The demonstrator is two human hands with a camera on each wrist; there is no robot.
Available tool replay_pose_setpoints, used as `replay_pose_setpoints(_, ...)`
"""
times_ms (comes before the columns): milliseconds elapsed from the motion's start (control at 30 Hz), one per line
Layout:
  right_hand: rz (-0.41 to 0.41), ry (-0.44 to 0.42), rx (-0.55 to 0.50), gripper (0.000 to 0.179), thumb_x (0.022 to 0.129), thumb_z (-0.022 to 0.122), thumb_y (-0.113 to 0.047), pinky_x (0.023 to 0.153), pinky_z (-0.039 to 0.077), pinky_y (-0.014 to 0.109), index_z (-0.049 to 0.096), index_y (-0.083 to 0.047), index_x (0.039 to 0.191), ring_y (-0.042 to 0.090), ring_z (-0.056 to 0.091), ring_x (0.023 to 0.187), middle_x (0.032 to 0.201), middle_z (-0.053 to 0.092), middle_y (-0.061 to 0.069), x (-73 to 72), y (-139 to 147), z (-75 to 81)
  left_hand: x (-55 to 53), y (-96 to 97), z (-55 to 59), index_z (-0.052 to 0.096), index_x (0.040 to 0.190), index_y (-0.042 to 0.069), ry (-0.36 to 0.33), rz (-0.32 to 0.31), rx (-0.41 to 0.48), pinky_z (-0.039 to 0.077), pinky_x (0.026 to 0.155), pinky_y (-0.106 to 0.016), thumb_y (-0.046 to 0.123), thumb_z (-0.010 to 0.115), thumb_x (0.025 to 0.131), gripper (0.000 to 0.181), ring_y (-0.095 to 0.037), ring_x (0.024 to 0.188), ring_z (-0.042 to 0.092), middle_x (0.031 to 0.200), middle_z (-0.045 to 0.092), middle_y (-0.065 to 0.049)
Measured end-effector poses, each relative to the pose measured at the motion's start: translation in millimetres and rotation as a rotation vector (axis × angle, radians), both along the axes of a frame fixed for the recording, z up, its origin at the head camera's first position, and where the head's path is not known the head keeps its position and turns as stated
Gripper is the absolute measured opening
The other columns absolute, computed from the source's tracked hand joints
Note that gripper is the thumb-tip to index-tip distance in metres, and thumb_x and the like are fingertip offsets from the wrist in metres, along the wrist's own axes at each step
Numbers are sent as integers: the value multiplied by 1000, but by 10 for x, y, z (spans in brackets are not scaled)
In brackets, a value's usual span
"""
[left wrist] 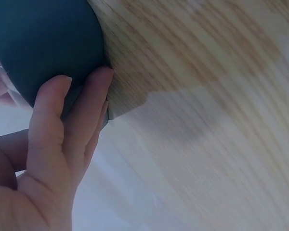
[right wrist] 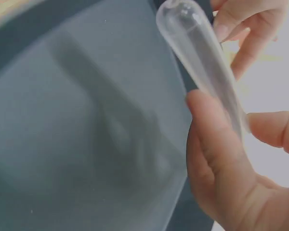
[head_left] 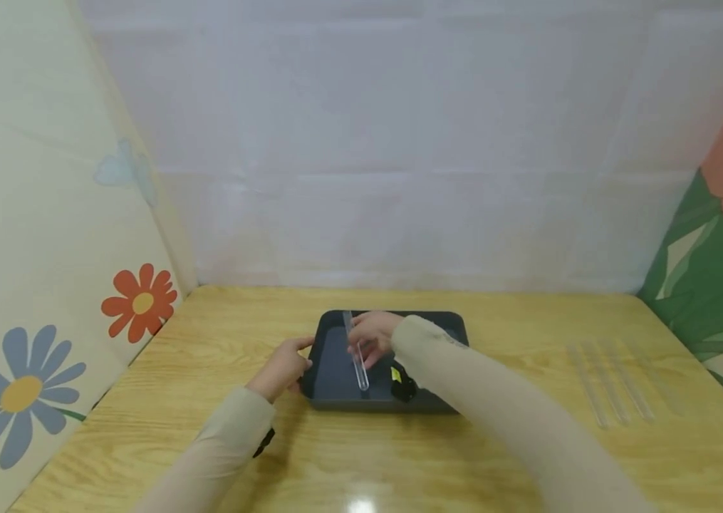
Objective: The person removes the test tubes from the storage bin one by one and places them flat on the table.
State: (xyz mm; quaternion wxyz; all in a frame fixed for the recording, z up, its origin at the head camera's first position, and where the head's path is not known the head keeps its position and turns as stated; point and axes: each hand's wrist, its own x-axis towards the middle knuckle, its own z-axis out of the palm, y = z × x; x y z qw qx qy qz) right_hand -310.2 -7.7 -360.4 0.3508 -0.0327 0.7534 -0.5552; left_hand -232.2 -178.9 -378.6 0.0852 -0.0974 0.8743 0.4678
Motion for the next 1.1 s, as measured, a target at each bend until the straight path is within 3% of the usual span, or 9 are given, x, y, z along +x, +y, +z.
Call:
replay_pose_setpoints(167,5,-7,-52,71,89,49,8,42,49,27,25,-8,154,24,59,69,96,63,17,13,94,36,28,-23,6,39,146,-2,-8,2,31,47,45,-27,-10,46,95,53,-13,50,48,91,63,-18)
replay_pose_setpoints(300,18,4,-89,72,91,50,7,44,51,28,24,-10,155,24,59,72,97,64,18,9,198,1,29,-37,-15,40,146,-3,-16,1,55,46,44,-26,-12,46,93,53,-12,49,47,87,62,-16)
replay_pose_setpoints(433,2,21,-101,71,93,52,4,49,53,29,24,-13,156,27,61,82,111,63,24,2,306,20,-4,-31,-17,40,146,-1,-3,0,27,42,42,-24,-10,47,94,53,-10,45,38,82,60,-16)
replay_pose_setpoints(533,-2,17,-113,69,94,52,3,51,54,30,24,-14,156,31,62,92,119,60,26,6,360,63,-14,-18,-9,41,145,-1,4,10,7,43,42,-25,-10,47,94,52,-11,48,45,92,61,-18)
replay_pose_setpoints(633,4,6,-124,69,95,51,1,53,54,30,22,-13,156,34,61,101,122,59,26,11,402,106,-9,-5,2,42,145,-1,0,18,2,44,43,-25,-10,47,94,52,-13,50,49,96,62,-18)
replay_pose_setpoints(800,-16,16,-151,70,95,50,2,52,53,30,20,-13,156,38,58,109,124,57,28,-4,471,145,-8,15,7,42,145,-1,29,2,-16,42,43,-24,-9,48,94,51,-11,47,41,93,62,-18)
replay_pose_setpoints(933,-11,17,-168,70,95,50,2,53,54,31,19,-12,156,41,57,112,125,56,29,12,531,155,31,19,-19,41,144,-5,27,1,19,50,48,-28,-11,47,94,51,-13,54,54,97,63,-19)
replay_pose_setpoints(1100,23,29,-187,70,97,48,0,54,54,30,13,-12,157,44,49,122,132,50,31,37,601,227,48,4,9,40,145,-5,37,6,30,53,50,-31,-13,44,94,52,-15,56,59,94,65,-19)
